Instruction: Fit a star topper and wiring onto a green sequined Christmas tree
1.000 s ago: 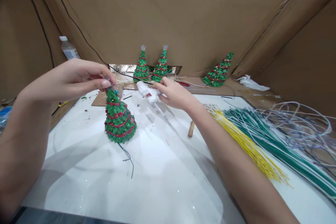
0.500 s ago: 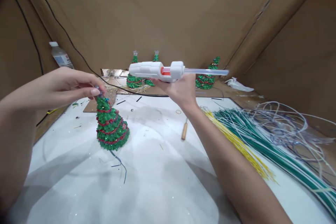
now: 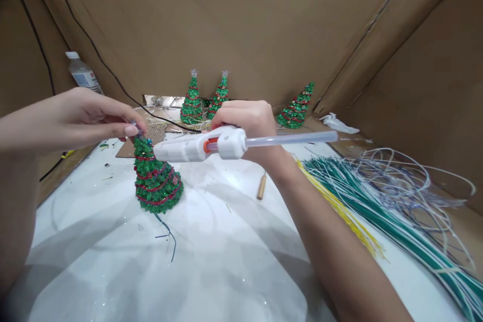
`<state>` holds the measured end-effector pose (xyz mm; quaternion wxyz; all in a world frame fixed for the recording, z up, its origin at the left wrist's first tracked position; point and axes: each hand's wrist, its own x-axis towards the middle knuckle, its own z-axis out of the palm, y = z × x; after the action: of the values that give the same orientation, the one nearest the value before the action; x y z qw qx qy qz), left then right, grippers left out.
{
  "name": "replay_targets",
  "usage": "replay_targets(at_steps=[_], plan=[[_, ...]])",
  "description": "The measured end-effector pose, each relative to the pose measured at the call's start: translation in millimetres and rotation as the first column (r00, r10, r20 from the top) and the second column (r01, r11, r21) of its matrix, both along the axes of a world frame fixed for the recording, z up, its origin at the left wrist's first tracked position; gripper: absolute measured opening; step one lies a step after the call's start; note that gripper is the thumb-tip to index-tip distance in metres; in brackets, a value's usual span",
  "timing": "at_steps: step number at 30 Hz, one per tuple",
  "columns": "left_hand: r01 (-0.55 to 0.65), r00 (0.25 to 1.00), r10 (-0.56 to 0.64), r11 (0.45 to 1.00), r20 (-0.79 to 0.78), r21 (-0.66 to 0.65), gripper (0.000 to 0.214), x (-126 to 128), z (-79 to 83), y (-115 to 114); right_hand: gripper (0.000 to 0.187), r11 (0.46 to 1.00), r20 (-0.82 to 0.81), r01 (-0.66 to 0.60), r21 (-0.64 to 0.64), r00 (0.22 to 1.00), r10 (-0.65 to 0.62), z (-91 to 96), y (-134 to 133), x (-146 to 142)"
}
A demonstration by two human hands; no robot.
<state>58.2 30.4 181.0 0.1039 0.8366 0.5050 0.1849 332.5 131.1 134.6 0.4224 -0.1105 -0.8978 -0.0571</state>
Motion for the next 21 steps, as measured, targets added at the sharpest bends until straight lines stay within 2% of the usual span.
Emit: replay_targets(at_steps=[5, 10, 21], plan=[[0.022, 1.000, -0.023, 0.999, -0.019, -0.034, 0.030, 1.9, 0.4, 0.3, 0.033, 0.997, 0.055, 0.079, -0.008, 0.995, -0.078, 0.1, -7.4, -2.5], [0.018, 1.000, -0.018, 1.000, -0.010, -0.023, 0.031, 1.7, -0.8, 1.2, 0.028, 0.995, 0.099, 0.084, 0.051, 0.991, -0.089, -1.9, -8.7, -4.7], [0.018, 1.000, -0.018, 0.999, 0.003, -0.028, 0.030, 3.1, 1.7, -1.3, 0.023, 0.992, 0.059, 0.072, 0.108, 0.995, -0.078, -4.8, -4.4, -5.7]])
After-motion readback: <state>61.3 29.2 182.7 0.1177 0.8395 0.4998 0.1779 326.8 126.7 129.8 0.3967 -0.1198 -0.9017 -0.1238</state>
